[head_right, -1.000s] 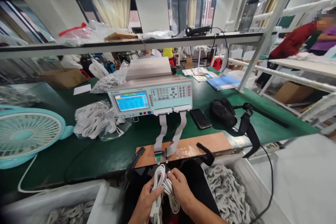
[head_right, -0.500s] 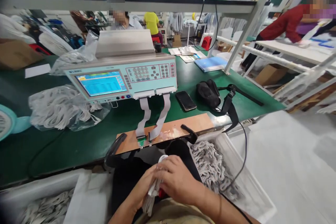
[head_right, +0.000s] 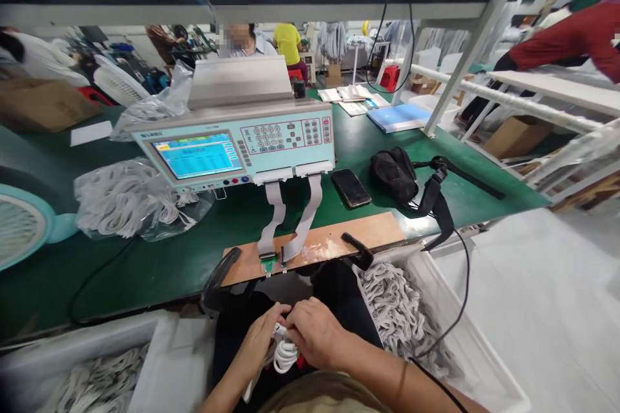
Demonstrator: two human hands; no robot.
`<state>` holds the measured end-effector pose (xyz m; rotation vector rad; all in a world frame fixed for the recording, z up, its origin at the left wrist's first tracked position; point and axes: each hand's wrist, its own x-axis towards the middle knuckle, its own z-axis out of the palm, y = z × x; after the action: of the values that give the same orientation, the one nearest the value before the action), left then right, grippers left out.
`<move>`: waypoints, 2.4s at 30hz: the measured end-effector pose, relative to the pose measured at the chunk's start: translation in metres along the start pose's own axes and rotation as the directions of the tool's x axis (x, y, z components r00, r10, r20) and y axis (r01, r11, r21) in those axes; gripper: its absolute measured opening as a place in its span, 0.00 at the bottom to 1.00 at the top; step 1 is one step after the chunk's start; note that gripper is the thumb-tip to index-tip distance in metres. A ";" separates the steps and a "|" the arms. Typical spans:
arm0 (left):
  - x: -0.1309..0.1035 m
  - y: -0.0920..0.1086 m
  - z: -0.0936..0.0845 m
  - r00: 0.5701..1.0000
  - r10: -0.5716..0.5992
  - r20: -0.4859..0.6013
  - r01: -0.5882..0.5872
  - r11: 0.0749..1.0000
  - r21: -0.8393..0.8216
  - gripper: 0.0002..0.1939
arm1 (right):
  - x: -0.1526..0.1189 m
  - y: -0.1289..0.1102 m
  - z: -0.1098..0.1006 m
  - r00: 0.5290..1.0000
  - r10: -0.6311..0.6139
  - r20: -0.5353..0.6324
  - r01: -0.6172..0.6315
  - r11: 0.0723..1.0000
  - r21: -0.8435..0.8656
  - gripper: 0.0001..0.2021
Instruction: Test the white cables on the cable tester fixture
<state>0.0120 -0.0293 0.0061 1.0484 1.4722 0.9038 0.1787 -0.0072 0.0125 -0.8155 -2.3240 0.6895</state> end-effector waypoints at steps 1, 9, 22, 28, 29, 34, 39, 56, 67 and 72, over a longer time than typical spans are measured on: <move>-0.002 -0.002 -0.004 0.997 0.062 -0.040 -0.059 0.994 0.090 0.18 | -0.002 0.002 0.004 0.998 0.059 -0.020 -0.057 0.996 0.074 0.05; -0.010 0.017 -0.012 0.940 0.338 0.040 -0.337 0.904 0.262 0.05 | 0.021 0.012 0.016 0.932 0.347 -0.105 -0.300 0.901 0.312 0.03; 0.018 0.020 -0.006 0.919 -0.278 0.280 0.391 0.734 -0.555 0.10 | 0.040 0.028 0.026 0.812 0.557 -0.177 -0.389 0.741 0.547 0.08; 0.019 0.005 -0.002 0.927 -0.333 0.171 0.357 0.654 -0.667 0.13 | 0.042 0.027 0.022 0.802 0.584 -0.122 -0.381 0.659 0.648 0.11; 0.019 0.005 -0.001 0.945 -0.306 0.119 0.308 0.703 -0.640 0.13 | 0.043 0.026 0.021 0.799 0.591 -0.109 -0.382 0.640 0.667 0.11; 0.020 0.014 -0.010 0.998 -0.068 0.006 0.067 0.959 -0.277 0.15 | 0.051 0.016 0.016 0.738 0.675 0.009 -0.410 0.437 0.801 0.13; 0.028 0.019 -0.022 0.992 -0.025 0.122 0.033 0.998 -0.057 0.18 | 0.058 0.010 0.015 0.645 0.758 0.096 -0.428 0.254 0.867 0.13; 0.033 -0.003 0.007 0.970 0.014 -0.242 -0.119 0.897 -0.425 0.10 | 0.060 0.012 0.007 0.717 0.686 0.123 -0.412 0.276 0.868 0.11; 0.036 0.002 0.006 0.973 0.025 -0.229 -0.110 0.924 -0.366 0.17 | 0.062 0.011 0.014 0.722 0.682 0.116 -0.405 0.280 0.870 0.19; 0.050 0.003 0.006 0.955 0.075 -0.286 -0.169 0.933 -0.319 0.23 | 0.061 0.021 0.023 0.753 0.653 0.081 -0.365 0.311 0.877 0.21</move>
<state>0.0158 0.0186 -0.0079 0.7865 1.4118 1.3830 0.1323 0.0422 0.0039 -1.0445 -1.0660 1.7034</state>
